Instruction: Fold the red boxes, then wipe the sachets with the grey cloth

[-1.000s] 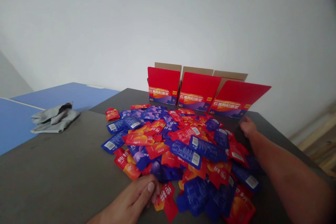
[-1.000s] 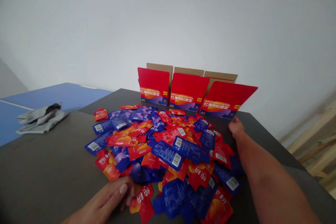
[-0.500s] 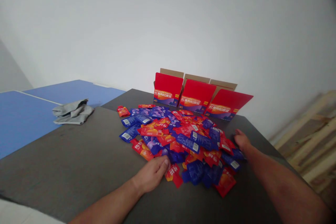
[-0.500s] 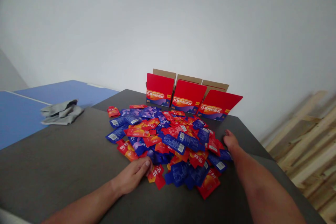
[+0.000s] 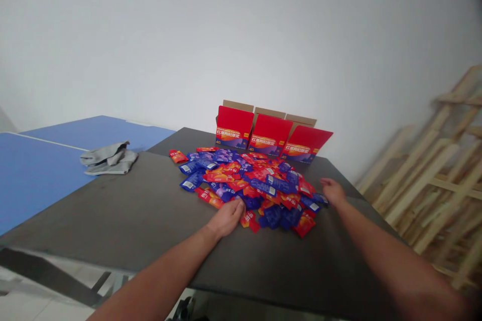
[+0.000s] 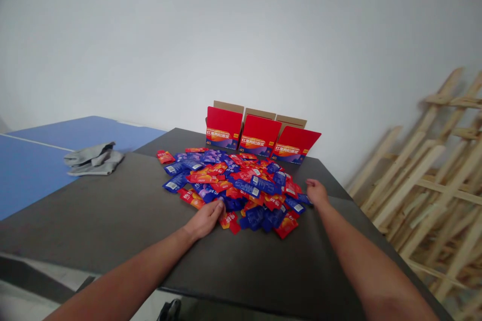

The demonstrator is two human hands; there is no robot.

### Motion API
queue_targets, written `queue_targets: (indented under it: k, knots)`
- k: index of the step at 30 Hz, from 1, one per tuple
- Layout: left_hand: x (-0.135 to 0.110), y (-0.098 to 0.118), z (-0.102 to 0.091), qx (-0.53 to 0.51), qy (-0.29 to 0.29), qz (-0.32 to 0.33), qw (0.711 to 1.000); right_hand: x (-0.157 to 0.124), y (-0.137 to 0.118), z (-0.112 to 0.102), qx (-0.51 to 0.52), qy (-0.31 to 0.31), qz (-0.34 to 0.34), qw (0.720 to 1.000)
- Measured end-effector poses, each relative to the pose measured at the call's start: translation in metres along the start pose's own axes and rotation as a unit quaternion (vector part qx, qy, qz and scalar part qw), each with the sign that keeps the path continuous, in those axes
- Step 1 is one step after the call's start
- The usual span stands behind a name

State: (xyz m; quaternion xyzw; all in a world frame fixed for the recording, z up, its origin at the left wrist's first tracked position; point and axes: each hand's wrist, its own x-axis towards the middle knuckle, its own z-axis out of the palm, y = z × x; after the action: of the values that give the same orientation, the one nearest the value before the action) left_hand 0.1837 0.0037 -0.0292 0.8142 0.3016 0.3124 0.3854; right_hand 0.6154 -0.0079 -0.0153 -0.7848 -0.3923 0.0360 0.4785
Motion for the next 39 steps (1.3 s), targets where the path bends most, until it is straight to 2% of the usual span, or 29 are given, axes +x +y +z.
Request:
queue_targets:
  k: [4, 7, 10, 14, 17, 20, 23, 27, 31, 36, 39]
  knots:
    - [0.003, -0.003, 0.002, 0.017, 0.021, 0.013, 1.0, -0.038, -0.004, 0.007, -0.025, -0.021, -0.024, 0.999]
    - [0.004, -0.003, 0.002, 0.028, 0.032, 0.022, 0.999, -0.077, -0.014, 0.018, -0.044, -0.018, -0.076, 0.996]
    - [0.005, -0.003, 0.001, 0.039, 0.041, 0.025, 0.998, -0.119, -0.031, 0.028, -0.116, -0.012, -0.136, 0.984]
    - [0.004, -0.003, 0.002, 0.067, 0.05, 0.026, 0.996, -0.167, -0.045, 0.036, -0.174, -0.019, -0.142, 0.974]
    - [0.003, -0.002, 0.004, 0.102, 0.04, 0.033, 0.993, -0.19, -0.045, 0.039, -0.201, -0.032, -0.139, 0.969]
    - [0.003, -0.002, 0.006, 0.146, 0.032, 0.064, 0.987, -0.201, -0.045, 0.041, -0.241, -0.023, -0.09, 0.966]
    - [0.002, -0.002, 0.008, 0.193, 0.029, 0.124, 0.973, -0.203, -0.053, 0.043, -0.274, -0.021, -0.012, 0.961]
    - [0.0, -0.002, 0.009, 0.25, 0.003, 0.212, 0.945, -0.2, -0.067, 0.046, -0.29, -0.072, 0.051, 0.953]
    - [-0.001, -0.003, 0.01, 0.292, -0.017, 0.217, 0.931, -0.199, -0.074, 0.049, -0.299, -0.121, 0.031, 0.946]
    - [0.0, -0.002, 0.009, 0.307, -0.095, 0.194, 0.927, -0.2, -0.068, 0.051, -0.275, -0.145, -0.033, 0.95]
    - [0.001, 0.0, 0.008, 0.299, -0.116, 0.178, 0.93, -0.194, -0.06, 0.051, -0.24, -0.1, -0.042, 0.965]
